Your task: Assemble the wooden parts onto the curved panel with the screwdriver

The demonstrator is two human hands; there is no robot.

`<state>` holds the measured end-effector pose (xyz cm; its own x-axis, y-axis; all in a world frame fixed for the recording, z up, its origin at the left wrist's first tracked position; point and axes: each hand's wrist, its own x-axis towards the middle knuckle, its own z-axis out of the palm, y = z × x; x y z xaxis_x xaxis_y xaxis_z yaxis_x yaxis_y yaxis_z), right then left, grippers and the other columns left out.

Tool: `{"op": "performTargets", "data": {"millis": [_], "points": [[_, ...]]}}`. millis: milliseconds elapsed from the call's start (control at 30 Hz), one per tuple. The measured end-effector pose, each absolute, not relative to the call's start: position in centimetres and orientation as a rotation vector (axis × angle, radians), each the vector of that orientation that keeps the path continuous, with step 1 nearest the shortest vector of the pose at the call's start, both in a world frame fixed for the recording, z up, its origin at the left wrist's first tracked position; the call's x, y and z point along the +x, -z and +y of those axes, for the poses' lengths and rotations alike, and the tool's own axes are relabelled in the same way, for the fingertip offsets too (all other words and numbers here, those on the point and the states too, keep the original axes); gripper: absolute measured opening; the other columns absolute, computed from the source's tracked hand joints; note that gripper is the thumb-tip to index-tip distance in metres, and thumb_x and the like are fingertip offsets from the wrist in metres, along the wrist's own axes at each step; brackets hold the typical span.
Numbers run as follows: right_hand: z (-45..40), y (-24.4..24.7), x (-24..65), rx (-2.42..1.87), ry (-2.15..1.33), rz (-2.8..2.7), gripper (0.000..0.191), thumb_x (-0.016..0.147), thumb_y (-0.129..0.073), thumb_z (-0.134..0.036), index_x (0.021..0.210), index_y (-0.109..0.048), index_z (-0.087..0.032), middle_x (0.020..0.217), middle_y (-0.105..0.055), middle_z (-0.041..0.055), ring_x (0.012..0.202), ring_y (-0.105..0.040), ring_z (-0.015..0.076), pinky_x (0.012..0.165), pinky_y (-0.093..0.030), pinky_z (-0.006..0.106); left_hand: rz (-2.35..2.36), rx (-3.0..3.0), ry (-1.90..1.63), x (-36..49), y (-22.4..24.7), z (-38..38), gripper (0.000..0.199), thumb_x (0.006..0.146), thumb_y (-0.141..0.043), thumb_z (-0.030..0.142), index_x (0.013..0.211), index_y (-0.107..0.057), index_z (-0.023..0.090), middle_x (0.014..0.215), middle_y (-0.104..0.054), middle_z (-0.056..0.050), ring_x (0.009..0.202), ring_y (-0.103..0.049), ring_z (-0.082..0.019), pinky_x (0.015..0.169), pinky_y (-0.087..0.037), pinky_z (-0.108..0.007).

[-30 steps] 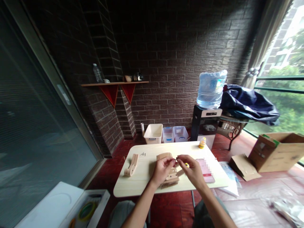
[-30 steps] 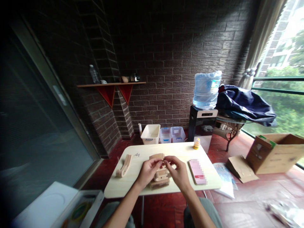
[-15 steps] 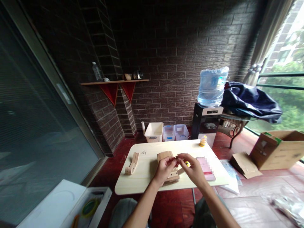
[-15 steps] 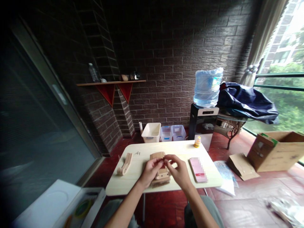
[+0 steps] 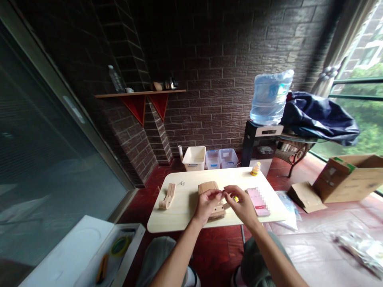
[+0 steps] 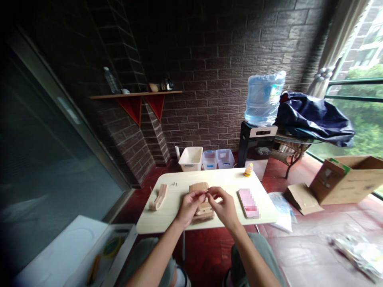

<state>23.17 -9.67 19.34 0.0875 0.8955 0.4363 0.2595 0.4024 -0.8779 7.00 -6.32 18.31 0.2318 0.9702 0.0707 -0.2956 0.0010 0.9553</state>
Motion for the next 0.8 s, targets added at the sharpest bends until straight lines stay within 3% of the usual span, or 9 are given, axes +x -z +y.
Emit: {"op": "performTargets", "data": {"millis": [267,533,700,800], "points": [[-9.6,-18.6,23.4,-1.142,-0.659,-1.485,0.032,0.093,-0.063,-0.048,0.109,-0.076,-0.022,0.098,-0.079,0.0090,0.083,-0.071,0.0233,0.063,-0.058,0.030,0.873,1.371,-1.201,6.7,-18.9,-6.1,0.030,0.077,-0.081,0.041,0.092,-0.076,0.015,0.095,-0.079,-0.010,0.089,-0.074,-0.022,0.084,-0.058,-0.032],[-8.5,-15.4,25.5,-1.167,-0.706,-1.370,0.039,0.091,-0.065,-0.055,0.106,-0.075,-0.021,0.100,-0.078,0.0087,0.089,-0.072,0.0240,0.078,-0.061,0.037,1.033,1.376,-1.225,5.3,-15.2,-4.2,0.033,0.078,-0.079,0.045,0.094,-0.075,0.016,0.092,-0.078,-0.008,0.086,-0.072,-0.022,0.083,-0.058,-0.035],[-7.7,-13.4,27.3,-1.219,-0.733,-1.331,0.038,0.089,-0.067,-0.055,0.105,-0.076,-0.021,0.102,-0.078,0.0090,0.089,-0.073,0.0242,0.075,-0.060,0.036,1.139,1.548,-1.237,3.9,-12.4,-2.5,0.030,0.085,-0.073,0.045,0.099,-0.074,0.018,0.102,-0.076,-0.010,0.095,-0.071,-0.024,0.094,-0.056,-0.039],[-7.2,-12.4,27.7,-1.242,-0.738,-1.330,0.038,0.089,-0.067,-0.054,0.105,-0.077,-0.021,0.101,-0.078,0.0091,0.089,-0.073,0.0243,0.076,-0.060,0.036,1.191,1.756,-1.168,3.7,-10.7,-1.9,0.042,0.078,-0.081,0.041,0.113,-0.072,0.020,0.114,-0.072,-0.010,0.109,-0.067,-0.028,0.105,-0.050,-0.042]]}}
